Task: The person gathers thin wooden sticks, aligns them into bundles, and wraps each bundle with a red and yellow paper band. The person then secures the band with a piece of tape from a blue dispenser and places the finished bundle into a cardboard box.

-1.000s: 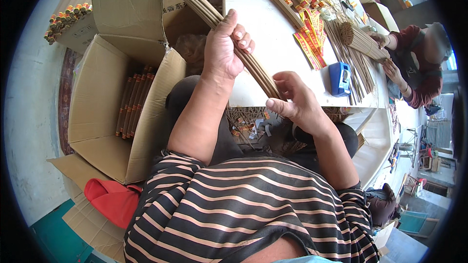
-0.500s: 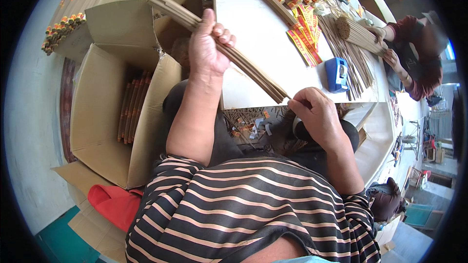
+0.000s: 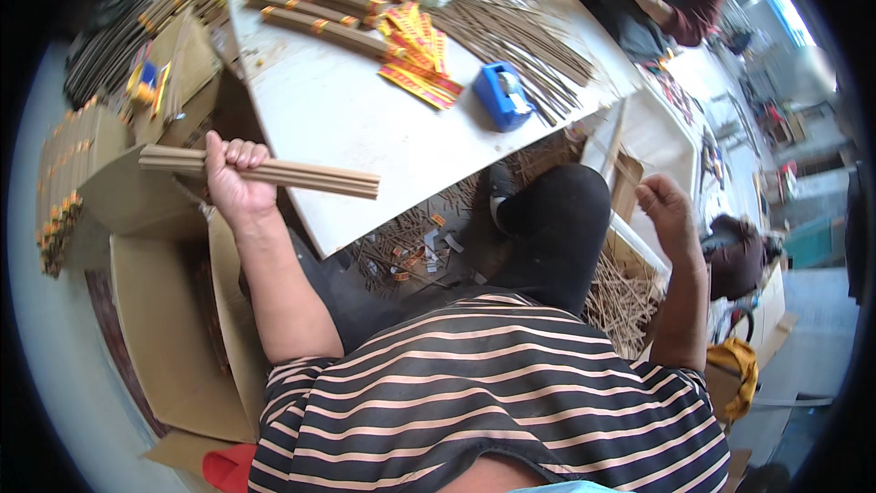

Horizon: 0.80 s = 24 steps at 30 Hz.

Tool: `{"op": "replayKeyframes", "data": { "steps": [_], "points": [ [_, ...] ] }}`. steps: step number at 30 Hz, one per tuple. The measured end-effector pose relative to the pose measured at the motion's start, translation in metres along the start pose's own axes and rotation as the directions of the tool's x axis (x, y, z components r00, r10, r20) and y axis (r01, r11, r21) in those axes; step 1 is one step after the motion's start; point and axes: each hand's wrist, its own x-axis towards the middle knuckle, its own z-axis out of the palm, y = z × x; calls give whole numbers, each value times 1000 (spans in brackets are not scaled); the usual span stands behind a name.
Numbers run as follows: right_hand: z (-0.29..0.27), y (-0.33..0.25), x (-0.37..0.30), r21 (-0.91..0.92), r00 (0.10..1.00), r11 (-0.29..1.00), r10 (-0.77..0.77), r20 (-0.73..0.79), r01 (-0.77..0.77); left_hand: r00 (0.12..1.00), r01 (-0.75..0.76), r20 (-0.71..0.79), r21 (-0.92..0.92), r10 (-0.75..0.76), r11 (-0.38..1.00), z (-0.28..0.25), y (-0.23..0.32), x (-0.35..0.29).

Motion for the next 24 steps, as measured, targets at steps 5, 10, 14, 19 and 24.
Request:
{"op": "replayKeyframes", "data": {
  "steps": [5,10,14,19,24],
  "points": [
    [-76,62,-46,-87,980,983,152,-128,-164,998,62,-20,13,-62,998,15,-14,-9],
    [-128,139,-108,-11,932,932,363,10,-363,992,126,11,-50,-126,991,16,-24,-6],
    [-140,170,-112,-610,826,682,558,80,-402,989,149,-7,-43,-149,988,20,-26,-9],
    [-63,102,10,-387,961,879,259,-99,-277,983,182,25,9,-182,983,26,-37,-11],
    [40,66,153,-182,995,982,-32,97,49,983,168,60,76,-173,983,14,-38,-5]
  ]
}}
